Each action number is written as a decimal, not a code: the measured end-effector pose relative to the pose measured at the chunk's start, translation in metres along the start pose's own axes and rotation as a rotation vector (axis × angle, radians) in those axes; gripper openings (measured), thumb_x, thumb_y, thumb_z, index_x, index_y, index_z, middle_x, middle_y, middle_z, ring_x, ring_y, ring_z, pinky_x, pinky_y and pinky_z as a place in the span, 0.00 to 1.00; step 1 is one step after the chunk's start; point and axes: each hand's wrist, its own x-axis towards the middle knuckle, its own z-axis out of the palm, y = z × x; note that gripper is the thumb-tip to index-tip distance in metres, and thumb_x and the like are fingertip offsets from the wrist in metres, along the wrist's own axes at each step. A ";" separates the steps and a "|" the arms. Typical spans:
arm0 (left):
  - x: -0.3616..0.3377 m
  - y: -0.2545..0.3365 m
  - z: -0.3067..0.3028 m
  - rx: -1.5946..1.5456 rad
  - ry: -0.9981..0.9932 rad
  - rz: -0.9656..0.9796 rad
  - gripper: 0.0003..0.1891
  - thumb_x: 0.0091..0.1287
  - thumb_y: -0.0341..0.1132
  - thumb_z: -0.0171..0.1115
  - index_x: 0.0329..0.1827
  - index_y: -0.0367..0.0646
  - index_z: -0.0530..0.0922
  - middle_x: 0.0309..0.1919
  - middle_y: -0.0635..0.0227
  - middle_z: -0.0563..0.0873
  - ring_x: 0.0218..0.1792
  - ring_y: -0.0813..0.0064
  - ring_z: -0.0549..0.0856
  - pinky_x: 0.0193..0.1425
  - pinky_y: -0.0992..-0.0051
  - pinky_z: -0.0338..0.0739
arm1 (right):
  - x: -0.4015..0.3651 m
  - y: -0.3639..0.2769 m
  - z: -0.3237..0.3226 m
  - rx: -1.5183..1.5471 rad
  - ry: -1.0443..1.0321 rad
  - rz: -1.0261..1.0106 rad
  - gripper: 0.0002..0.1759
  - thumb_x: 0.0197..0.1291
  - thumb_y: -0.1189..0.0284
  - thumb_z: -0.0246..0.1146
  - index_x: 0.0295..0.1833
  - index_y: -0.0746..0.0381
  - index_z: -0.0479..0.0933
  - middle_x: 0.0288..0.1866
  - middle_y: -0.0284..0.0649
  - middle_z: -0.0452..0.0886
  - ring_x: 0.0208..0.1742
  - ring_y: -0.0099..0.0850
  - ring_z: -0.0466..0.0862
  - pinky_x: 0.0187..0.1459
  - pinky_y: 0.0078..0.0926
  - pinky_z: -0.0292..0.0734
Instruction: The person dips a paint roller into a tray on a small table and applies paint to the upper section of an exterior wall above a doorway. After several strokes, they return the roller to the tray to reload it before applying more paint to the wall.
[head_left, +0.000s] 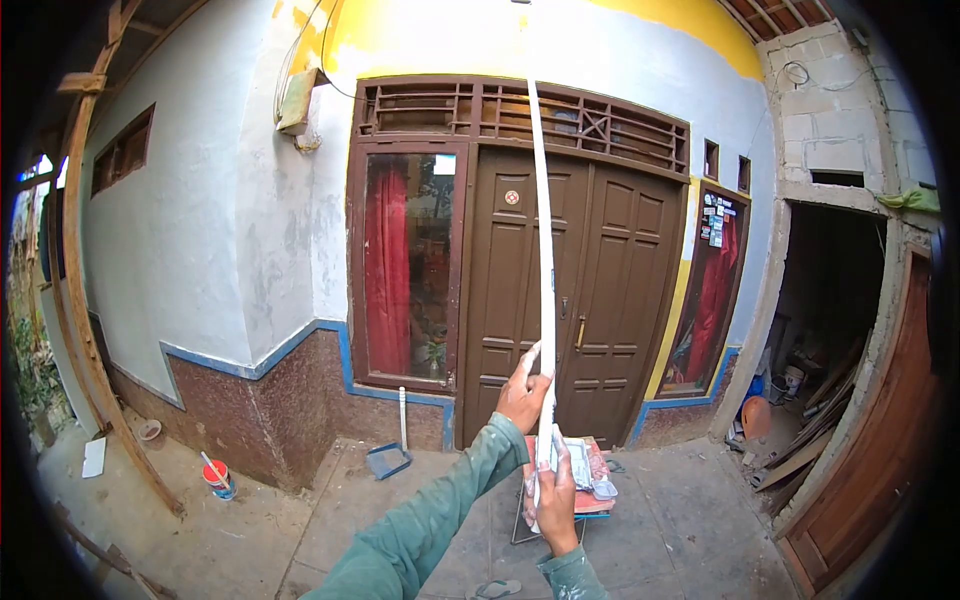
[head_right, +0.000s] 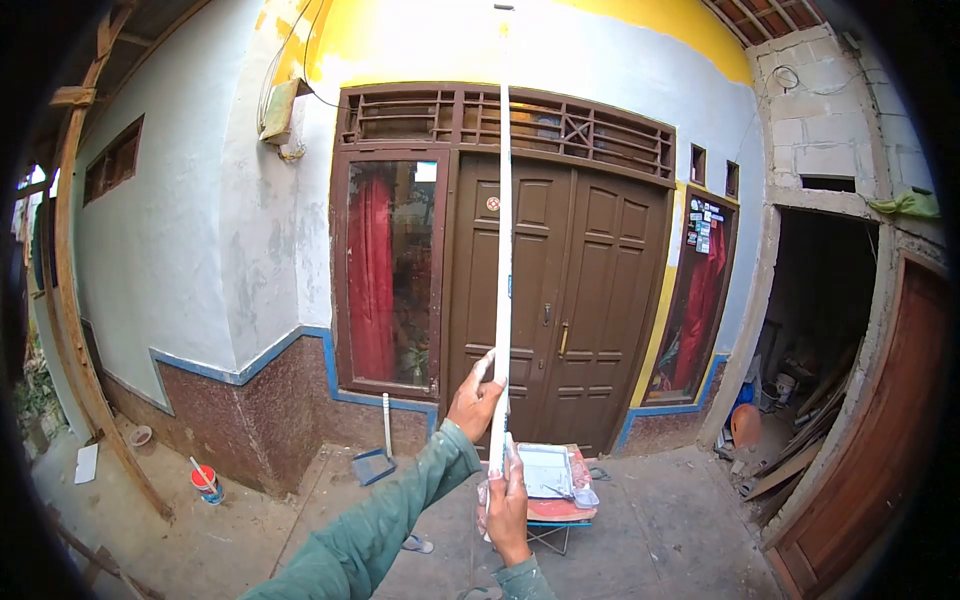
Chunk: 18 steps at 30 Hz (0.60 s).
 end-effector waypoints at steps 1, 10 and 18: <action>-0.008 0.000 0.000 -0.016 -0.019 -0.063 0.30 0.71 0.37 0.56 0.76 0.46 0.62 0.25 0.66 0.85 0.30 0.79 0.84 0.40 0.74 0.78 | -0.006 0.001 0.000 0.026 0.005 0.048 0.28 0.76 0.65 0.47 0.78 0.52 0.51 0.24 0.31 0.67 0.13 0.16 0.63 0.11 0.17 0.58; -0.061 -0.022 0.004 0.033 -0.022 -0.137 0.30 0.74 0.39 0.55 0.77 0.44 0.59 0.40 0.61 0.87 0.39 0.81 0.83 0.47 0.76 0.77 | -0.045 0.034 -0.013 0.039 0.026 0.136 0.30 0.75 0.62 0.49 0.79 0.52 0.50 0.22 0.32 0.67 0.13 0.18 0.64 0.12 0.19 0.58; -0.106 -0.047 0.005 0.099 0.019 -0.121 0.29 0.73 0.39 0.56 0.75 0.43 0.62 0.42 0.64 0.83 0.34 0.82 0.80 0.46 0.76 0.77 | -0.080 0.066 -0.019 -0.001 0.053 0.213 0.32 0.75 0.60 0.49 0.80 0.50 0.50 0.22 0.31 0.68 0.13 0.19 0.63 0.12 0.19 0.58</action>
